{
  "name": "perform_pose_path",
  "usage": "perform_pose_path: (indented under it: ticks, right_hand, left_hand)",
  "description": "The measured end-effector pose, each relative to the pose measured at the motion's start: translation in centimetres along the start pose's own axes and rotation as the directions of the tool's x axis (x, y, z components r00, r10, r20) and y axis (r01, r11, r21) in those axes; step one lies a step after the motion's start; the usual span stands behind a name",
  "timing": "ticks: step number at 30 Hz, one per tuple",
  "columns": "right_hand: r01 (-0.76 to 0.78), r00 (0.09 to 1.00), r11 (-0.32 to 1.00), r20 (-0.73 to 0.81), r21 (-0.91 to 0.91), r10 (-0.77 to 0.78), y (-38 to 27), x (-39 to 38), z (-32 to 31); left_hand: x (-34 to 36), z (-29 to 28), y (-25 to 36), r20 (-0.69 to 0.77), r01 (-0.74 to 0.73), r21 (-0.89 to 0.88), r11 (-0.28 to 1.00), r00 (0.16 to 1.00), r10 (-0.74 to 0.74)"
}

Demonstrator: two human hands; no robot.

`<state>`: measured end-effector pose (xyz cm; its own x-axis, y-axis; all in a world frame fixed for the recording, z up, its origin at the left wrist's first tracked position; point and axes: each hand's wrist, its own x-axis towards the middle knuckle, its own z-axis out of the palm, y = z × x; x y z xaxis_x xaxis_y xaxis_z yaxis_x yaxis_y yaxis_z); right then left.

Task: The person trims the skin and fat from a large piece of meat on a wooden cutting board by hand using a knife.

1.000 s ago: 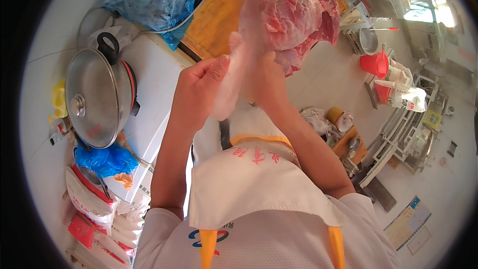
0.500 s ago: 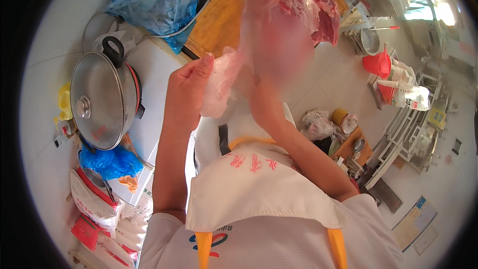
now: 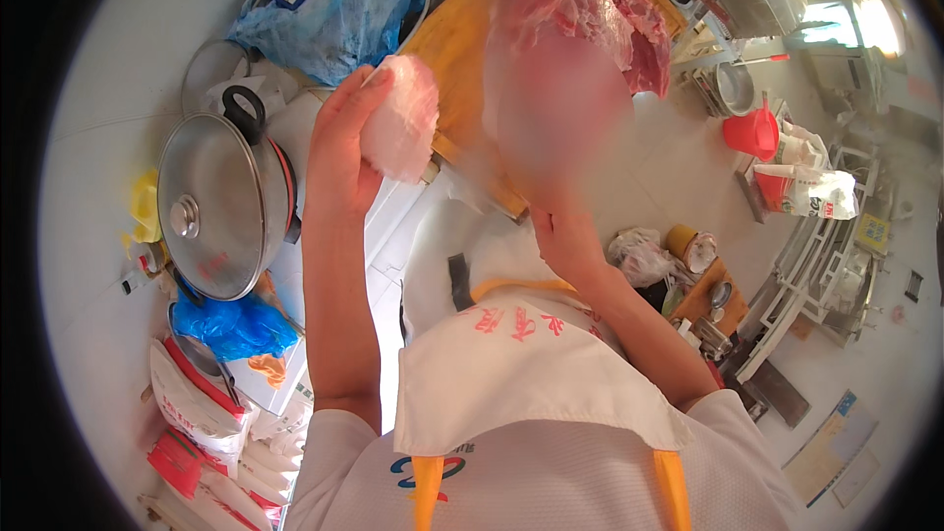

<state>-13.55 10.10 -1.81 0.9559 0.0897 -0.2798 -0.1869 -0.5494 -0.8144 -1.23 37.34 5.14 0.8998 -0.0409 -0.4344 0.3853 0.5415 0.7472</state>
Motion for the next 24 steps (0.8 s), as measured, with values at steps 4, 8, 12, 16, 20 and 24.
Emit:
perform_pose_path:
  ticks: [4, 8, 12, 16, 20, 24]
  right_hand:
    - [0.048, 0.998, 0.996, -0.039, 0.080, -0.045, 0.0, -0.6, -0.8]
    - [0.036, 0.998, 0.998, -0.048, 0.051, -0.034, 1.1, -1.2, -1.8]
    - [-0.212, 0.975, 0.974, 0.080, 0.079, 0.206, -1.2, -0.7, -4.2]
    - [-0.262, 0.965, 0.951, 0.033, 0.164, 0.260, -0.1, -0.8, -5.3]
    - [-0.078, 0.996, 0.990, -0.033, 0.121, 0.083, 1.9, -0.7, -5.1]
    - [-0.082, 0.996, 0.993, 0.034, 0.084, 0.079, 1.5, -0.4, -6.3]
  left_hand:
    - [3.4, 1.0, -0.8, 0.125, 0.054, -0.144, 0.988, 0.992, -0.036]
    - [8.2, -2.5, -5.3, 0.087, 0.012, 0.263, 0.965, 0.996, -0.036]
    - [11.8, -8.3, -11.9, -0.027, -0.032, 0.773, 0.634, 0.996, 0.083]
    - [10.5, -5.5, -13.2, -0.101, -0.007, 0.958, 0.287, 0.928, 0.358]
    - [10.0, -4.2, -12.9, -0.063, 0.023, 0.996, 0.080, 0.845, 0.532]
    - [9.3, -3.6, -11.5, -0.040, 0.080, 0.992, -0.100, 0.935, 0.352]
